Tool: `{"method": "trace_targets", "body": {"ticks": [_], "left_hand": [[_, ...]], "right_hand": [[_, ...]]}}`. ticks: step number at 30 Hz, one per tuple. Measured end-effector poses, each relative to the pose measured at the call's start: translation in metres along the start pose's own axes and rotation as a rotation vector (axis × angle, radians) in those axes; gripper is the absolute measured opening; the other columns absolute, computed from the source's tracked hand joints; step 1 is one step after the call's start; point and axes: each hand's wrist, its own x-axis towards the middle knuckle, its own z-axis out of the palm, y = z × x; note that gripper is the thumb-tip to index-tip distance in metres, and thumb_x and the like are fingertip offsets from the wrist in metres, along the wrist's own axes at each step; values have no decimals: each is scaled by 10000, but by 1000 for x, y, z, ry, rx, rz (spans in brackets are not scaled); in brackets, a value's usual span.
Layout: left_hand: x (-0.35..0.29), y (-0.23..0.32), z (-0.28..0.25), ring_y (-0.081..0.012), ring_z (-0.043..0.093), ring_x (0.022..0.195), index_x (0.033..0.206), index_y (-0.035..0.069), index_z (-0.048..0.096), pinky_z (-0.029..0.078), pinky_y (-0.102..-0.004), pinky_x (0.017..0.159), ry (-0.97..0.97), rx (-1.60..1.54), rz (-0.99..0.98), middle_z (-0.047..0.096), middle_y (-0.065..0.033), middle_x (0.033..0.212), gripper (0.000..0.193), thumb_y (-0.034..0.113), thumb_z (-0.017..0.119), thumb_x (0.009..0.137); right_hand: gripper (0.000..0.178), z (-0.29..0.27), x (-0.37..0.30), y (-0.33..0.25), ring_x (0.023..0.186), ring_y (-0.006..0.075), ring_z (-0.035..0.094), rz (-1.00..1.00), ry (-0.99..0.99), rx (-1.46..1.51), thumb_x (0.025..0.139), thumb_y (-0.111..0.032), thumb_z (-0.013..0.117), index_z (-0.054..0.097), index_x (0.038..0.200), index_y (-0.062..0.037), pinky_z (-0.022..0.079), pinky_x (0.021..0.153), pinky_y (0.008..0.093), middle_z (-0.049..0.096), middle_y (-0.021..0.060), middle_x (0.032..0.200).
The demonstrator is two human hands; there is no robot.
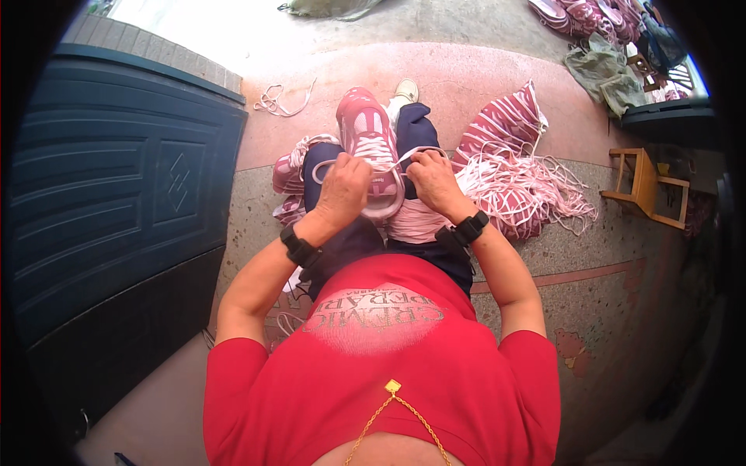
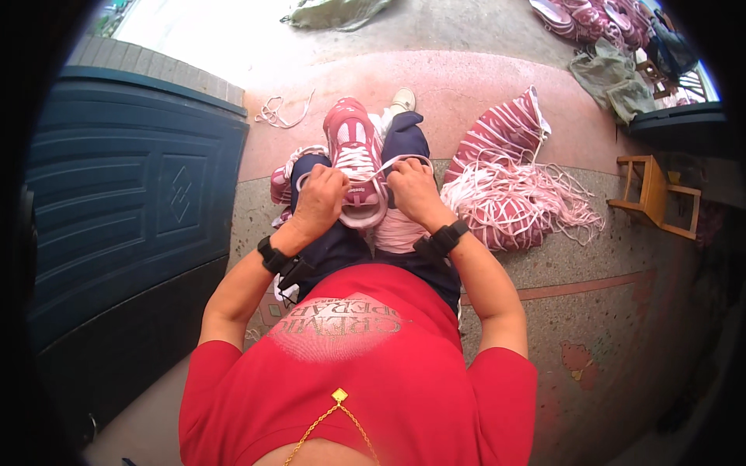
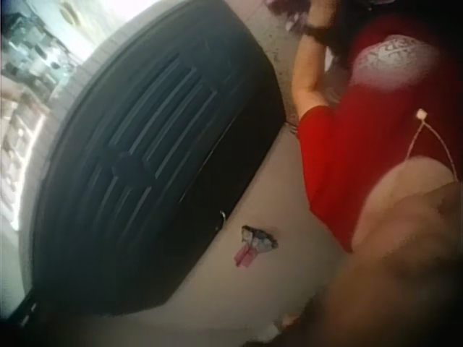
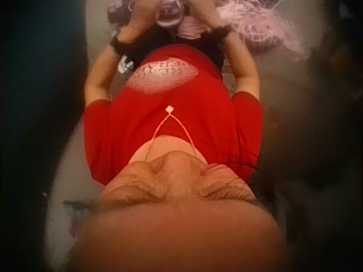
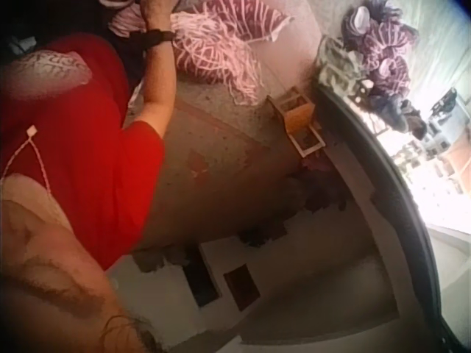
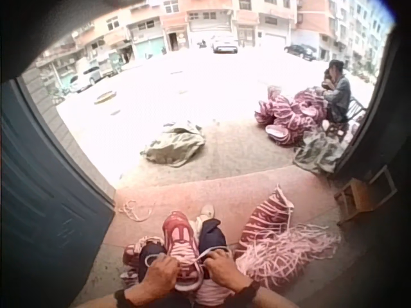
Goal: The person sits on the floor and repeatedly threads a long pink shoelace through the eyelets of a pink sneaker held on their lap. They pull the lace taut, adjust the loops, and continue lacing the same shoe throughout the clip.
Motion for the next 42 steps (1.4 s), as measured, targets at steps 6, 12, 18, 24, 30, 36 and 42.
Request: {"method": "trace_targets", "body": {"ticks": [6, 12, 18, 24, 30, 36, 42], "left_hand": [[15, 10, 16, -116, 554, 556, 909, -7, 585, 432, -231, 454, -549, -931, -836, 594, -59, 717, 106, 5, 537, 815], [18, 3, 52, -90, 528, 446, 1003, -16, 634, 414, -225, 378, -524, -884, -898, 592, -42, 652, 220, 3, 516, 818], [14, 1, 69, -86, 535, 443, 968, 2, 656, 420, -233, 369, -422, -687, -765, 600, -36, 626, 200, 19, 516, 826], [10, -8, 86, -97, 543, 440, 936, 1, 663, 428, -248, 371, -353, -571, -681, 608, -45, 620, 157, 98, 582, 845], [19, -22, 72, -228, 632, 606, 876, 10, 665, 504, -363, 591, -277, -140, -303, 642, -157, 709, 186, 178, 592, 846], [92, -61, 27, -277, 635, 705, 845, 13, 650, 488, -365, 662, -91, -271, -368, 645, -171, 742, 163, 166, 594, 831], [113, -85, 34, -265, 659, 705, 904, 23, 688, 521, -363, 646, -285, -339, -494, 661, -169, 763, 156, 123, 611, 813]], "right_hand": [[133, 1, 3, -6, 1084, 293, 488, 35, -30, -40, 797, -129, 542, 654, 817, -60, 388, 888, 438, 576, 105, 1109], [137, 5, 10, -7, 998, 257, 504, -7, 38, -114, 747, -124, 550, 665, 792, -65, 374, 801, 429, 587, 77, 996], [133, -8, 23, -11, 982, 244, 515, -65, -110, -105, 762, -126, 562, 668, 840, -102, 376, 790, 422, 592, 70, 962], [142, 8, 16, -4, 865, 321, 567, 50, -6, 239, 801, -74, 545, 612, 927, -74, 433, 743, 430, 612, 131, 866], [92, 5, 12, 6, 816, 341, 579, 82, 77, 359, 785, -63, 595, 598, 874, -45, 464, 718, 418, 618, 133, 843], [38, -16, -26, 0, 806, 217, 530, -56, -71, -7, 760, -184, 659, 680, 758, -153, 390, 699, 368, 546, 20, 755], [66, -22, -37, -19, 837, 210, 529, -82, -242, 31, 728, -217, 668, 704, 768, -180, 379, 717, 364, 551, 19, 772]]}}
